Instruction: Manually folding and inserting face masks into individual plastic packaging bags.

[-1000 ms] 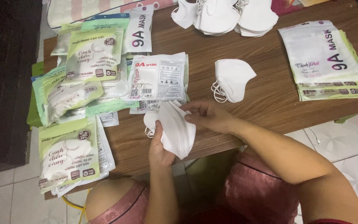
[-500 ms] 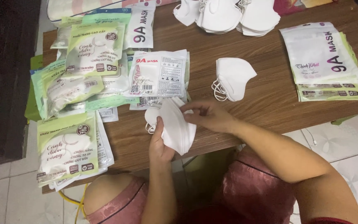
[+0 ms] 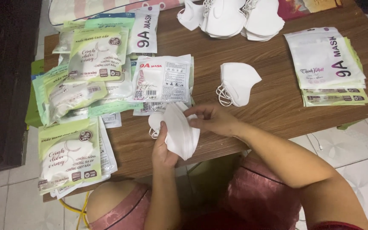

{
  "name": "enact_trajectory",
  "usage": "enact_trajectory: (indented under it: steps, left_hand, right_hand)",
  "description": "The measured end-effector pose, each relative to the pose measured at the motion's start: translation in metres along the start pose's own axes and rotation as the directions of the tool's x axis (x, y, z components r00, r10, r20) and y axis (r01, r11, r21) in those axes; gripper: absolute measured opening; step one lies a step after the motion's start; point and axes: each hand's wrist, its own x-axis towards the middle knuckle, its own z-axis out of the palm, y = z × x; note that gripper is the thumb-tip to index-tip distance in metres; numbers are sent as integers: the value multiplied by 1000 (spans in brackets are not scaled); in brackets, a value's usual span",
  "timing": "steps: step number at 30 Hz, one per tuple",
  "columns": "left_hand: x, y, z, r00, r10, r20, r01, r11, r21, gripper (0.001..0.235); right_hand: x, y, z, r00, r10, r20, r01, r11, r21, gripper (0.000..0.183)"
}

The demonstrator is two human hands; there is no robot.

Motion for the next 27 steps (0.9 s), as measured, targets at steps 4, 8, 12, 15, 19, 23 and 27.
enact_trajectory:
  steps: [4,8,12,15,19,23,27]
  left_hand:
    - [1,2,2,999,3,-44,-3,1000,-7,49]
    - [-4,5,9,998,6,-64,-6,1000,8,49]
    - [-8,9,20,998,-1,-64,1,1000,4,49]
    - [-8,8,22,997,5,-73,-4,1000,20,49]
    - [-27,15,52,997,-11,-77,15,999,44,50]
    - [-12,8,30,996,-14,-89,19,998,62,53]
    - [-10,4,8,1000,-18,-21,18,1000,0,50]
  right_hand:
    - [-2,-10,3,1000,22,-3,-22,1000,3,35]
    - [-3,-16,6,1000,24,2,-24,1000,10,38]
    - [-3,-13,4,999,32,-1,-32,999,15,39]
    - [-5,-11,4,1000,-20,2,20,998,52,38]
    - [-10,-14,5,999,-33,-13,34,998,61,34]
    - [-21,-24,11,993,-72,-96,66,996,-64,33]
    - [-24,-8,13,970,-129,-207,75,966,-247,35]
